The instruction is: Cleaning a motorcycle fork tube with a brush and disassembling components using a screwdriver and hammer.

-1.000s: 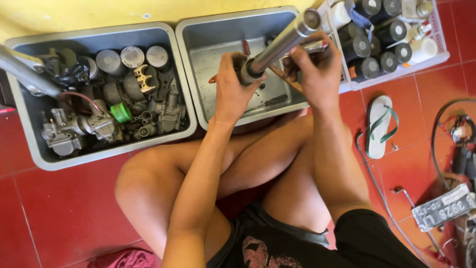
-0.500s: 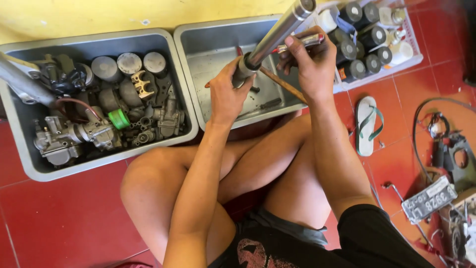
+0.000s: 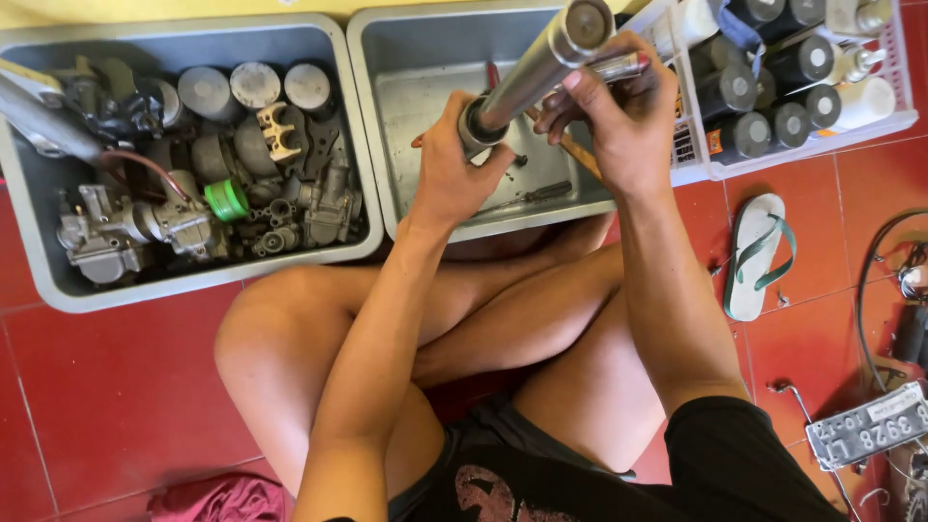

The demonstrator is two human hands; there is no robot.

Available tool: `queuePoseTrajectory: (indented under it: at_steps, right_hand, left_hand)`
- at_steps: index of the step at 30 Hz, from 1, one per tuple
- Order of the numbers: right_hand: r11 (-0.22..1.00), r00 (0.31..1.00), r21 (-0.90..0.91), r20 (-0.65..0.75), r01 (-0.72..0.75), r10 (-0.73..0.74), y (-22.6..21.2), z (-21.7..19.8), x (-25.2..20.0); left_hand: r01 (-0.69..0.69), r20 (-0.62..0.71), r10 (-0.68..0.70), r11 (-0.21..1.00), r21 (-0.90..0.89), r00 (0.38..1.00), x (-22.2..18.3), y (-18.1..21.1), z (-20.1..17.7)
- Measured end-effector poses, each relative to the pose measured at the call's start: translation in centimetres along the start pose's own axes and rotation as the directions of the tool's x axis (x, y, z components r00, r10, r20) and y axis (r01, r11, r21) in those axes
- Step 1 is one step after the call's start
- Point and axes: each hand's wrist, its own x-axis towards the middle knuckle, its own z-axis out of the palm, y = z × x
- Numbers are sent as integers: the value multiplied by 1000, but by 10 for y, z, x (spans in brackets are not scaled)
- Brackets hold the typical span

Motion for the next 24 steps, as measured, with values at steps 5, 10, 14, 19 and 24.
queuePoseTrajectory:
  at_steps: [5, 10, 14, 19, 24]
  right_hand:
    - [992, 993, 49, 19, 116, -117, 20, -13, -4]
    - [999, 993, -5, -106, 52, -52, 0, 6, -5]
    - [999, 990, 2, -134, 50, -49, 0, 10, -7]
    - [998, 995, -9, -74, 61, -61, -3, 15, -8]
    - [996, 995, 84, -98, -17, 25, 2, 6, -5]
  left_hand:
    - [70, 116, -50, 982, -175, 992, 10, 4, 1]
    - [52, -193, -23, 987, 149, 981, -11, -4, 31]
    - [66, -249, -5, 969, 239, 969, -16, -12, 43]
    - [57, -73, -61, 997, -54, 995, 7, -8, 11]
    - [190, 326, -159, 979, -68, 932, 12, -17, -3]
